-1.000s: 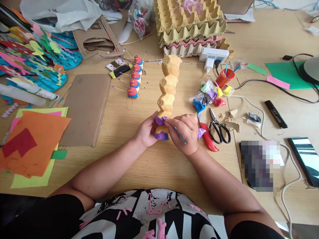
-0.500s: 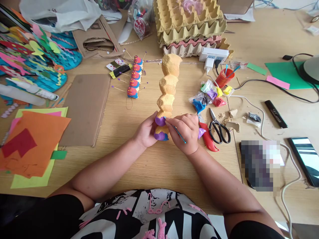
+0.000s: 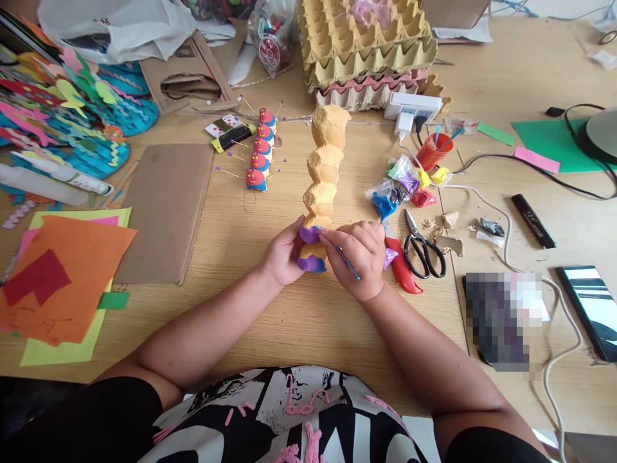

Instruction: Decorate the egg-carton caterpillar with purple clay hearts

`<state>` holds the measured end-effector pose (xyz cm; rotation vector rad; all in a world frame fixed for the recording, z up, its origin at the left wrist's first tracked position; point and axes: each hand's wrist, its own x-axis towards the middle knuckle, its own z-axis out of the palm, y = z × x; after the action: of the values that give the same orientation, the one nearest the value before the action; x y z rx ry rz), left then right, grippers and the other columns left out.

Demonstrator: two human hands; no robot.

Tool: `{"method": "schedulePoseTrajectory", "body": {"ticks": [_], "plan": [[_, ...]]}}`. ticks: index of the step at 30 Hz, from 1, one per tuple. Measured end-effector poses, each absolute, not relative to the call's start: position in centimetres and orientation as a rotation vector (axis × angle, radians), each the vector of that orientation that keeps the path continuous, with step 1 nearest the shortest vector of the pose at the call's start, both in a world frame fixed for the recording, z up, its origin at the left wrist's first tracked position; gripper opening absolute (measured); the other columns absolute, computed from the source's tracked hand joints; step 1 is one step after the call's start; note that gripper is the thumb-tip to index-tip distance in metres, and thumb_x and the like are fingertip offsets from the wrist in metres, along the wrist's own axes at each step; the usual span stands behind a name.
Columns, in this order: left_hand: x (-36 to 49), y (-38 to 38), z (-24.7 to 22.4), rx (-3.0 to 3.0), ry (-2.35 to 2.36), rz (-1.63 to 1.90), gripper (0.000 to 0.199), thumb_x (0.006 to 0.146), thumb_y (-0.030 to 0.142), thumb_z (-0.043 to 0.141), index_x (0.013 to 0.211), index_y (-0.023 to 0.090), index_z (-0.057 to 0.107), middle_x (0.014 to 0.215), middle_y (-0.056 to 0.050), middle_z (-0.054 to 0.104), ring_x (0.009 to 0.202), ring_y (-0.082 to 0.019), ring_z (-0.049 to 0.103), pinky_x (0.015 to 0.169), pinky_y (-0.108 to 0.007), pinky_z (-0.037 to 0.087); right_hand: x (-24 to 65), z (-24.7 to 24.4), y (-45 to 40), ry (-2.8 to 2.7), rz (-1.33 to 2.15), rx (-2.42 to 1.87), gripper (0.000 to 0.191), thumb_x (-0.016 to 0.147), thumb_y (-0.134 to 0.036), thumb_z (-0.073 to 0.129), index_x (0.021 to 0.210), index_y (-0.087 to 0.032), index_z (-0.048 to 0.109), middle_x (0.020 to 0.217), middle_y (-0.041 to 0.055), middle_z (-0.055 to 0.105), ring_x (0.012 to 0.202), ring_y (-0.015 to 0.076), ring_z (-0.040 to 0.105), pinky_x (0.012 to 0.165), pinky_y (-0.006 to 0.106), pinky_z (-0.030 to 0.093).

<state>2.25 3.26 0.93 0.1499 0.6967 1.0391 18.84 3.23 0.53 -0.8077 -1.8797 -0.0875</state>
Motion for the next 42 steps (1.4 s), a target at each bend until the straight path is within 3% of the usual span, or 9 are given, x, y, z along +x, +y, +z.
{"method": "schedulePoseTrajectory", "body": {"ticks": [26,42], "plan": [[2.26,3.23,0.9,0.178,0.688,1.041,0.033,0.104,0.047,0.073,0.088,0.018,0.078,0.085,-0.002,0.081,0.076,-0.011,0.077,0.072,-0.02,0.063,18.95,0.37,3.39,-1.918,-0.007,-0.766,0.02,0.099,-0.014,0.077,0.112,-0.028,0.078,0.085,0.0001,0.08,0.069,0.0193,0.07,0.07,0.041,0.045],[2.33,3.02,1.12,0.167,0.663,1.029,0.03,0.108,0.043,0.066,0.094,0.018,0.077,0.089,-0.002,0.083,0.08,-0.013,0.079,0.076,-0.022,0.064,18.8,0.46,3.29,-1.868,-0.025,-0.793,0.013,0.099,-0.013,0.076,0.105,-0.024,0.074,0.081,0.0014,0.079,0.067,0.0197,0.069,0.067,0.042,0.048]]}}
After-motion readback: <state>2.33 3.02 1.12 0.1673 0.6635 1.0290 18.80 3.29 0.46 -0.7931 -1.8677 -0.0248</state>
